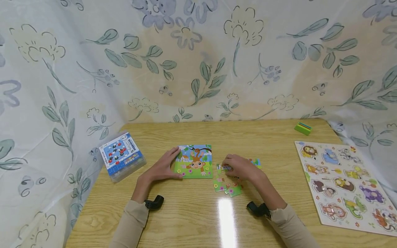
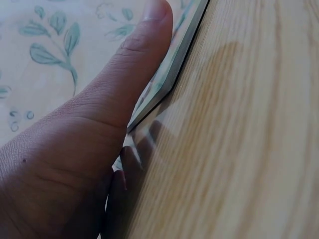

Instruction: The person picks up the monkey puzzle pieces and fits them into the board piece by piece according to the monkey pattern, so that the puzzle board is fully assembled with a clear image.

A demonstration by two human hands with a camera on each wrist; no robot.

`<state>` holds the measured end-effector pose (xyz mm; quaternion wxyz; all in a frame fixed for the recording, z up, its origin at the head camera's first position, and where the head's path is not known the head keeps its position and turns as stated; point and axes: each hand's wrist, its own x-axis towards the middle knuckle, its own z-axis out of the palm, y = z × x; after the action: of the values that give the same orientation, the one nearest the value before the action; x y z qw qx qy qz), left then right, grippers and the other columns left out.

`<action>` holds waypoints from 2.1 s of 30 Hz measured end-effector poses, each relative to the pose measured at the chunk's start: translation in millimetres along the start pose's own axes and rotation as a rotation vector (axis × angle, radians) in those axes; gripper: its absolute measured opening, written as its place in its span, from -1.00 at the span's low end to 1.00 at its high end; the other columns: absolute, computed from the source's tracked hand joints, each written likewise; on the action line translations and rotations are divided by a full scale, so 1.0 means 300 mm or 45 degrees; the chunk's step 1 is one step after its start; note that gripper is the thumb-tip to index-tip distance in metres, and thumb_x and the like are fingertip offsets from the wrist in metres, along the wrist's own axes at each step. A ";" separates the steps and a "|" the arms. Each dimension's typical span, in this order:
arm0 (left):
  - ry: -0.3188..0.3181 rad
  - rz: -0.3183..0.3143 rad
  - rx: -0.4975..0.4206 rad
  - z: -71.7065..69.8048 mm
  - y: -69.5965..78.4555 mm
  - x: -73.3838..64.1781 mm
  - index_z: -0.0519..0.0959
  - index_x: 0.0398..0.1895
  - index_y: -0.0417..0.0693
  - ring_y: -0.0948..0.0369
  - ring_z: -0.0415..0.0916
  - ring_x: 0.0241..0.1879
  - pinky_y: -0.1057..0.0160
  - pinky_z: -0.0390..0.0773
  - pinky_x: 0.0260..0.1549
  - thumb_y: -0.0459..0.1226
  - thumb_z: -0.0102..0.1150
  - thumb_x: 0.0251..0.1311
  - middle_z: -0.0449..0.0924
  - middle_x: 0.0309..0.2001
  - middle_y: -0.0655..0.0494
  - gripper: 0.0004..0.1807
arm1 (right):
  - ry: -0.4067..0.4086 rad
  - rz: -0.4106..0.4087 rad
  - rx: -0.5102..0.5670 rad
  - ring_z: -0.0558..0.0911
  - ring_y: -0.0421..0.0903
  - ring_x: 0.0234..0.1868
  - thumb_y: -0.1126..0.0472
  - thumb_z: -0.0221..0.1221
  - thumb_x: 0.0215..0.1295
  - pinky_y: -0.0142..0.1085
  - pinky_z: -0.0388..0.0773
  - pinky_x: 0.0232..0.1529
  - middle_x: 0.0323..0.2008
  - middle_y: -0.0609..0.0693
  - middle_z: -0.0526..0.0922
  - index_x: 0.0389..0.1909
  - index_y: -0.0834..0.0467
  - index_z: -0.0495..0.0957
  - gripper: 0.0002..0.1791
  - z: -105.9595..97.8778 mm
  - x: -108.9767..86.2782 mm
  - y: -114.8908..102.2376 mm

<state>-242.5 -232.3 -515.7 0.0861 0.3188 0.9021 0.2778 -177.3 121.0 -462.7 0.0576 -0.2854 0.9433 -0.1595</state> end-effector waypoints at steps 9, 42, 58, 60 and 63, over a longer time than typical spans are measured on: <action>0.006 0.006 -0.017 -0.002 -0.001 -0.003 -0.04 0.56 -0.05 -0.08 -0.13 0.54 -0.21 0.11 0.39 0.20 0.46 -0.15 -0.14 0.57 -0.02 0.27 | 0.013 -0.044 -0.033 0.59 -0.08 -0.16 0.21 0.34 0.18 -0.29 0.57 -0.17 -0.14 0.01 0.61 -0.10 0.16 0.65 -0.74 0.001 0.001 0.005; 0.003 0.009 0.003 -0.005 0.010 -0.005 0.00 0.55 -0.08 -0.11 -0.10 0.53 -0.22 0.13 0.38 0.19 0.45 -0.13 -0.12 0.57 -0.05 0.24 | 0.064 -0.049 -0.036 0.63 -0.11 -0.24 0.18 0.33 0.20 -0.34 0.59 -0.26 -0.14 0.03 0.65 -0.12 0.16 0.68 -0.76 0.014 0.008 0.014; -0.007 0.007 0.007 -0.008 0.011 -0.004 0.01 0.55 -0.07 -0.09 -0.14 0.54 -0.22 0.11 0.39 0.19 0.44 -0.11 -0.13 0.57 -0.03 0.22 | 0.050 -0.033 -0.006 0.60 -0.17 -0.30 0.16 0.32 0.22 -0.41 0.53 -0.33 -0.17 0.01 0.65 -0.11 0.15 0.68 -0.76 0.008 0.012 0.016; -0.006 0.005 0.003 -0.007 0.011 -0.005 0.01 0.55 -0.07 -0.08 -0.14 0.54 -0.22 0.11 0.39 0.19 0.44 -0.11 -0.13 0.57 -0.03 0.22 | 0.056 -0.049 0.000 0.58 -0.18 -0.33 0.17 0.32 0.22 -0.42 0.50 -0.35 -0.19 0.02 0.65 -0.12 0.16 0.67 -0.76 0.005 0.009 0.017; -0.006 -0.002 0.002 -0.007 0.012 -0.005 0.01 0.55 -0.05 -0.08 -0.15 0.55 -0.22 0.10 0.40 0.20 0.43 -0.10 -0.13 0.57 -0.01 0.21 | 0.058 -0.060 0.011 0.56 -0.19 -0.35 0.18 0.32 0.22 -0.44 0.48 -0.37 -0.20 0.03 0.65 -0.12 0.17 0.67 -0.76 0.001 0.007 0.017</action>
<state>-240.1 -231.7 -512.0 0.0883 0.3189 0.9023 0.2763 -181.7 123.8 -464.6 0.0335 -0.3035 0.9367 -0.1713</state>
